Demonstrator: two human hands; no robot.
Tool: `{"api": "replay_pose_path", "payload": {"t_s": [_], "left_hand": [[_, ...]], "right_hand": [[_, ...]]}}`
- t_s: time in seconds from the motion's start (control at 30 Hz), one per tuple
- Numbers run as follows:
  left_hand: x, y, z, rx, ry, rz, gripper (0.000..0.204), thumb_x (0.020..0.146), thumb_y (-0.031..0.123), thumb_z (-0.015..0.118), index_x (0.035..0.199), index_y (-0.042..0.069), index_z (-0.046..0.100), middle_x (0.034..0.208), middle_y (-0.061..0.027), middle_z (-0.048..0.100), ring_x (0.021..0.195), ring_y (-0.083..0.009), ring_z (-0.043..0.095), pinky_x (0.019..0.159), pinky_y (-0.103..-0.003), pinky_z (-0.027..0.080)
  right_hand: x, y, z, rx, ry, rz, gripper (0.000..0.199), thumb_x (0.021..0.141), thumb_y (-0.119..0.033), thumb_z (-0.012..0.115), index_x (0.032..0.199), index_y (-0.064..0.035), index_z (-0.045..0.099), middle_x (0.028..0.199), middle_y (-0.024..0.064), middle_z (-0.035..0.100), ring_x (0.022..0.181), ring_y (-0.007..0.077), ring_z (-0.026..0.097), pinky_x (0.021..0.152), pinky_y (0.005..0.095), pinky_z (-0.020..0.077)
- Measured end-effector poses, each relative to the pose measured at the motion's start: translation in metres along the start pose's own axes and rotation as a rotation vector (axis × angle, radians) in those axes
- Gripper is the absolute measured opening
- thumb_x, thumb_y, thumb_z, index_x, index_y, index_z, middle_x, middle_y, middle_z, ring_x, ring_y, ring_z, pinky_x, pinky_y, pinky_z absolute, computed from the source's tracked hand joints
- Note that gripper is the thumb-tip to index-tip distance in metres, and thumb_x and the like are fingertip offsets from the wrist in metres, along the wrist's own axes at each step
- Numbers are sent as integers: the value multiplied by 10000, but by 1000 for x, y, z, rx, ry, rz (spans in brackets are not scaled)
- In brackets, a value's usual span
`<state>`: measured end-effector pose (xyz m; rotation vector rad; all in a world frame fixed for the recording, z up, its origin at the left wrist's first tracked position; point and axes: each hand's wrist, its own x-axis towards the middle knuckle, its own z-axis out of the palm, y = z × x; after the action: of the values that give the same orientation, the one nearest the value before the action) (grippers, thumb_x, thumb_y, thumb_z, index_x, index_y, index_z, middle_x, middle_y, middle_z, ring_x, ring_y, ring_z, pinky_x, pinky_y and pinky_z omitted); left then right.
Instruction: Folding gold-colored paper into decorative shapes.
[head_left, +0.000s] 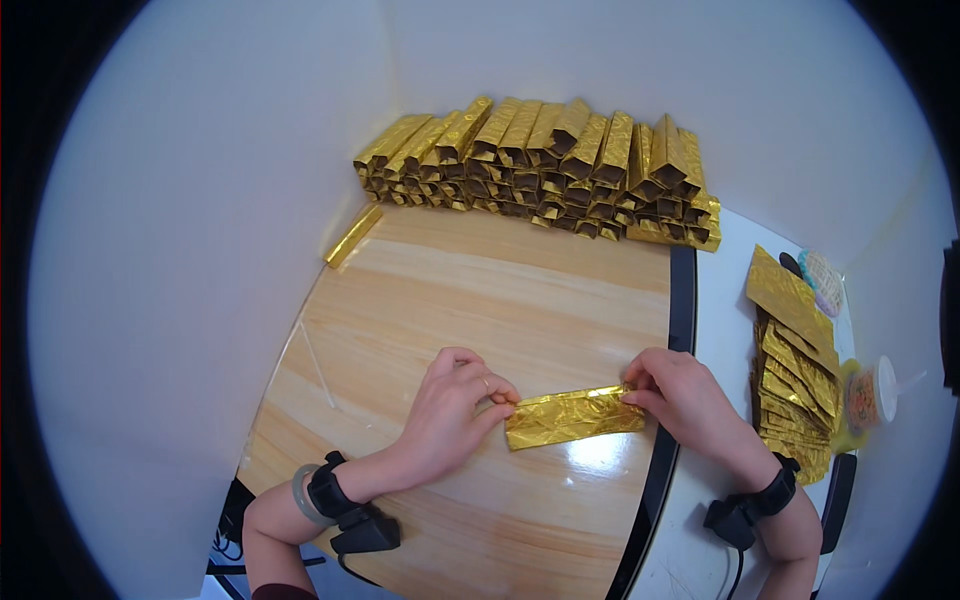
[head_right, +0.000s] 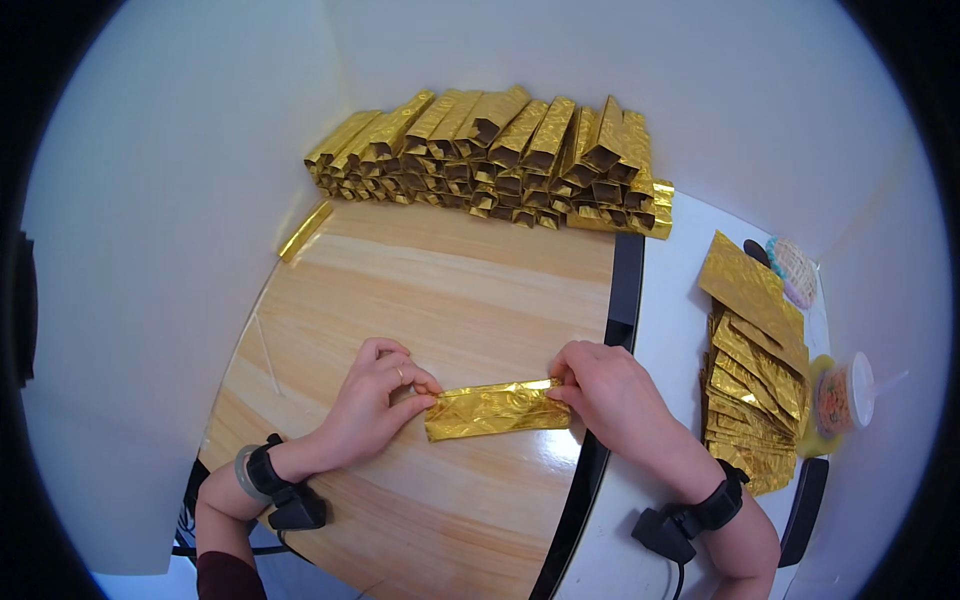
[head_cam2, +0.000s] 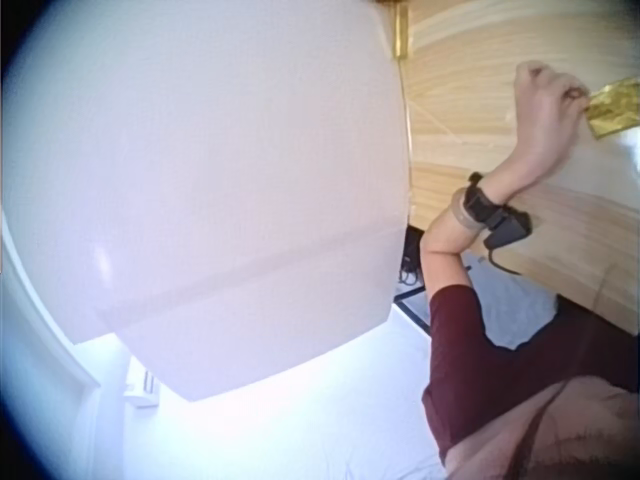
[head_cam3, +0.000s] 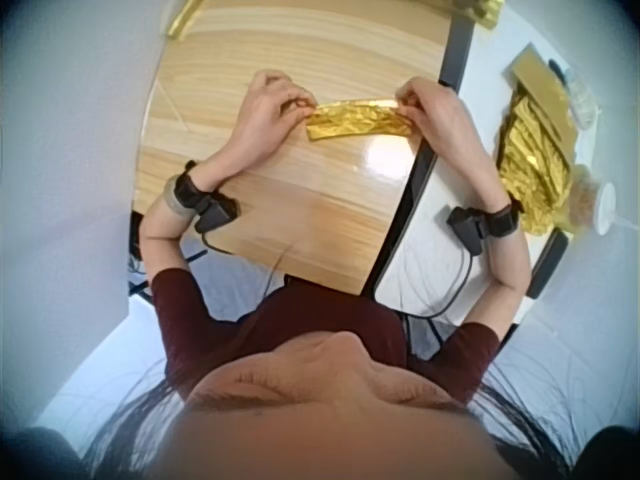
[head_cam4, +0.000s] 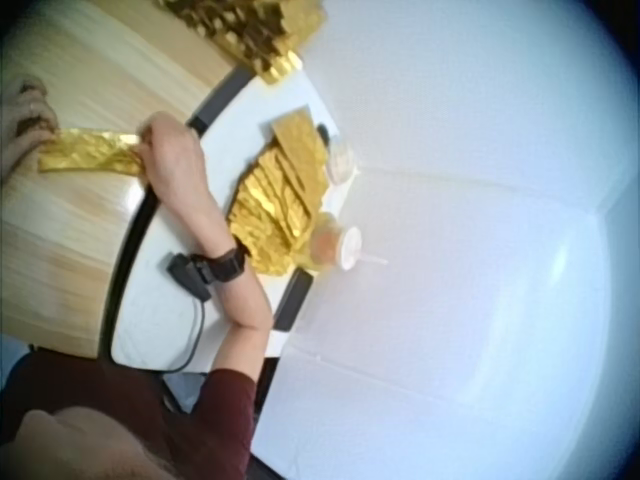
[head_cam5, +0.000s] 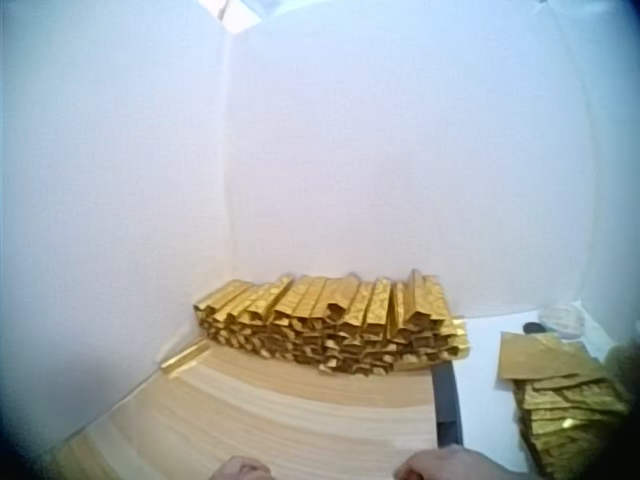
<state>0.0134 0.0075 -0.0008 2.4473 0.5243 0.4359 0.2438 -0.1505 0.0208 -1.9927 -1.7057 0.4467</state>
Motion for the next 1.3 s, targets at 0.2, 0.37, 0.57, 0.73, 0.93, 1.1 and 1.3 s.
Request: {"api": "replay_pose_path", "payload": {"t_s": [0.2,0.37,0.57,0.73,0.93,1.1,1.3], "left_hand": [[0,-1,3,30,7,90,187,796,61,671,979,72,633,948,-54,573,1027,-278,437,924,-378,375],[0,-1,1,-64,-69,72,295,799,51,663,1090,97,638,1027,-58,551,1065,-273,405,958,-387,349],[-3,-1,1,-78,-91,141,335,786,106,708,1112,104,631,1066,-37,550,1146,-269,385,1006,-389,322],[-6,-1,-1,-209,-111,56,319,776,144,742,1070,99,628,1106,-76,556,1178,-262,419,1001,-371,355],[-10,2,-4,-487,-49,45,325,772,55,750,1066,44,613,1096,-110,579,1024,-218,567,896,-323,459],[-16,6,-7,-655,-1,89,329,760,10,754,1053,10,605,1075,-104,599,970,-199,602,888,-312,484],[-25,12,1,-844,177,70,306,735,-23,763,991,19,601,1055,-130,634,970,-218,609,886,-331,492]], "right_hand": [[-3,8,6,81,91,-120,142,805,-75,655,855,-24,532,799,115,555,796,307,573,700,394,464],[-5,9,6,180,15,-50,133,836,-74,628,914,-18,536,847,126,577,825,313,579,721,385,473],[-7,13,5,202,-38,-148,95,873,-92,601,925,-18,572,858,121,581,830,304,585,731,378,478],[-9,5,-1,238,-47,-139,71,871,-90,606,904,-31,584,848,108,574,812,286,581,702,358,472],[-22,-4,-13,246,90,-180,55,837,-50,637,881,-38,605,812,83,561,758,243,573,662,310,462],[-34,-10,-17,190,181,-238,113,793,1,664,889,-34,615,823,82,574,741,231,575,635,297,466],[-40,-15,-18,203,217,-231,162,768,33,674,909,-35,632,819,87,572,733,224,576,622,291,471]]}}
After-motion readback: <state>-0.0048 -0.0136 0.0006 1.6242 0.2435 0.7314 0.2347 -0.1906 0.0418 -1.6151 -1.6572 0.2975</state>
